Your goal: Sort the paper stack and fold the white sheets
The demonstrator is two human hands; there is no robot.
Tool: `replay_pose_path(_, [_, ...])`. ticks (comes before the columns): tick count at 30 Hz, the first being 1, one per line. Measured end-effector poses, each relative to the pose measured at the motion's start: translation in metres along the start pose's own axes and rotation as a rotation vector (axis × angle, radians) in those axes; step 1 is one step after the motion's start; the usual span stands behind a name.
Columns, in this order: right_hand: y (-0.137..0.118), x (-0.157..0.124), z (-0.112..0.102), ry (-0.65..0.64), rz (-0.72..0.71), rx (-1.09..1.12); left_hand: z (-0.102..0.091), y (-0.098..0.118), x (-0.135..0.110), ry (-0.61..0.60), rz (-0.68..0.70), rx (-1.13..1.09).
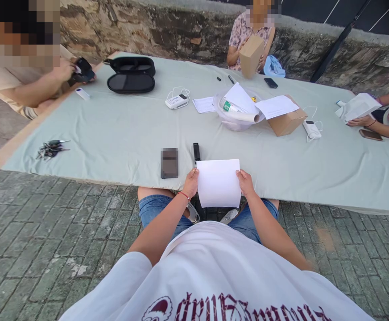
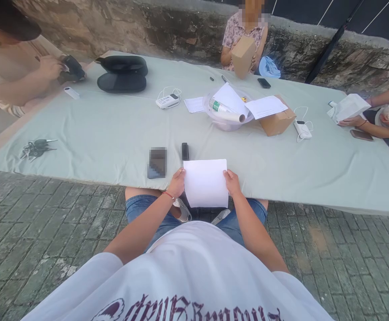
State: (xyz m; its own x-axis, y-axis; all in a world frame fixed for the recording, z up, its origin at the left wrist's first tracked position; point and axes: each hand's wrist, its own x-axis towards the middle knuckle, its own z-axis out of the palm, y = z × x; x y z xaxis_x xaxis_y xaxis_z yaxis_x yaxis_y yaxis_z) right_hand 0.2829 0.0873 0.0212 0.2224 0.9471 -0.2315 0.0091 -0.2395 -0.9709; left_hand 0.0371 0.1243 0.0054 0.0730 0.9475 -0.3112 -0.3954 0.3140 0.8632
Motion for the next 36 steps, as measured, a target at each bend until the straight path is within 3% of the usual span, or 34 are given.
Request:
replay_pose_path(3, [0.000,0.000,0.000,0.007,0.008,0.017,0.001,-0.002,0.001,0.008,0.060,-0.003])
replay_pose_path(26, [0.010,0.006,-0.005,-0.062,0.064,0.121,0.006,0.003,-0.002,0.050,0.109,0.082])
replay_pose_path(29, [0.011,0.010,-0.003,-0.072,0.071,0.166,0.006,0.005,-0.001,0.038,0.051,-0.007])
replay_pose_path(36, [0.008,0.020,-0.003,0.123,0.100,0.215,-0.003,0.010,-0.023,-0.137,-0.220,-0.148])
